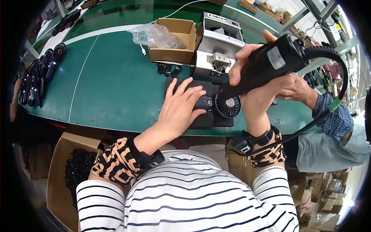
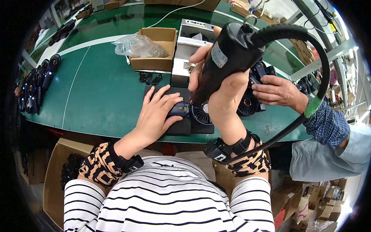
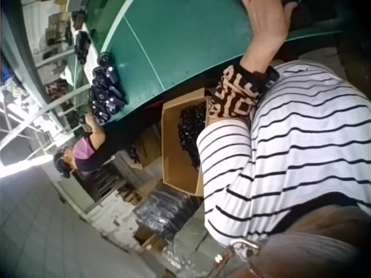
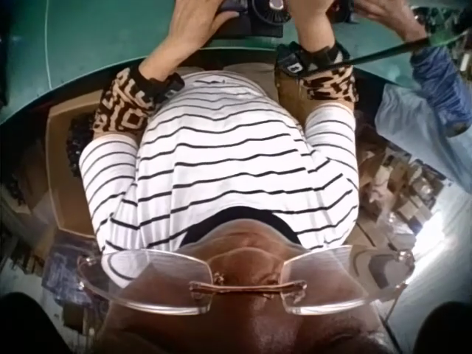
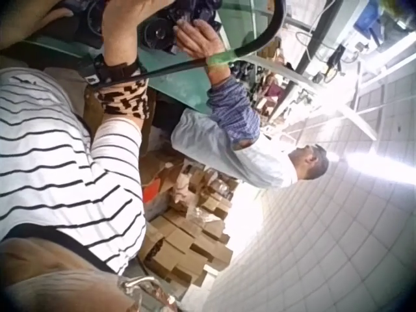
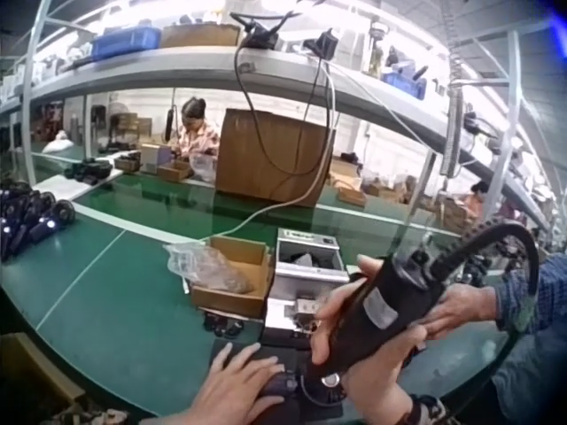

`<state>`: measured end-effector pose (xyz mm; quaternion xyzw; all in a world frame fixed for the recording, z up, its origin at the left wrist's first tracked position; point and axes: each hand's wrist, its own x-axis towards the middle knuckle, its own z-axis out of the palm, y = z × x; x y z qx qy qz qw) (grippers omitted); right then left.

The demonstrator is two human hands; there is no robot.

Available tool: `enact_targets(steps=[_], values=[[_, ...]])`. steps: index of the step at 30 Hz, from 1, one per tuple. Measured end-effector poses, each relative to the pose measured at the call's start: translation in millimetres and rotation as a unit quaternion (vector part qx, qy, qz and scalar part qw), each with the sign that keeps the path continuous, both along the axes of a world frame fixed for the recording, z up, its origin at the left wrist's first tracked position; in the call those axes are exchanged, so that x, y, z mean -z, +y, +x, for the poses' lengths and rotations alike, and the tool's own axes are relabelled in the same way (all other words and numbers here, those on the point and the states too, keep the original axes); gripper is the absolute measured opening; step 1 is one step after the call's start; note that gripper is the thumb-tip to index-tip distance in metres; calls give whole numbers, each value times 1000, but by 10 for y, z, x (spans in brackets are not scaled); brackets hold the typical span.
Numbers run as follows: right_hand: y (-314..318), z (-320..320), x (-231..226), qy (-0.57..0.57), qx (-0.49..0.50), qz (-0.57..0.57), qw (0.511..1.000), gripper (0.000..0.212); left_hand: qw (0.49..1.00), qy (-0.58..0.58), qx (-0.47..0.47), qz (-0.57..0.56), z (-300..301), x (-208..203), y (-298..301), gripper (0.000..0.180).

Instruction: Use an electric screwdriver to assemble small handheld portable fans on a factory assembly line.

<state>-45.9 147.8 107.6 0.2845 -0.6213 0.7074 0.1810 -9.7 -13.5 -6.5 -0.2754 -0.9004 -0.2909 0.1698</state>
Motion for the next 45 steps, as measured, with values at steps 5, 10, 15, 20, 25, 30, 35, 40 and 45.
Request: enact_targets(steps=[5, 10, 15, 20, 25, 30, 35, 40, 45], values=[[-29, 175, 111, -26, 2, -11, 1000, 109, 1000, 10, 3, 16, 9, -25, -10, 49], [-20, 221, 202, -33, 12, -37, 999, 108, 1000, -3, 5, 9, 11, -43, 11, 50], [-6, 233, 298, -53, 10, -53, 997, 106, 1000, 2, 3, 8, 17, -39, -1, 51], [17, 254, 343, -48, -33, -65, 996, 106, 1000, 10, 13, 4, 19, -69, 8, 55], [19, 297, 381, -28, -80, -67, 994, 102, 999, 30, 10, -31, 20, -39, 8, 59], [22, 329, 385, -18, -75, -61, 995, 102, 994, 52, 30, -88, -24, -132, 42, 61], [53, 270, -141, -4, -49, -79, 996, 96, 990, -92, 68, -77, -150, -430, -60, 43], [305, 151, -201, 19, 11, -84, 996, 92, 987, -135, 1, 81, -95, -355, -422, 36], [330, 74, 7, -16, 33, -50, 998, 90, 979, -127, 1, 159, -48, -229, -600, 38]])
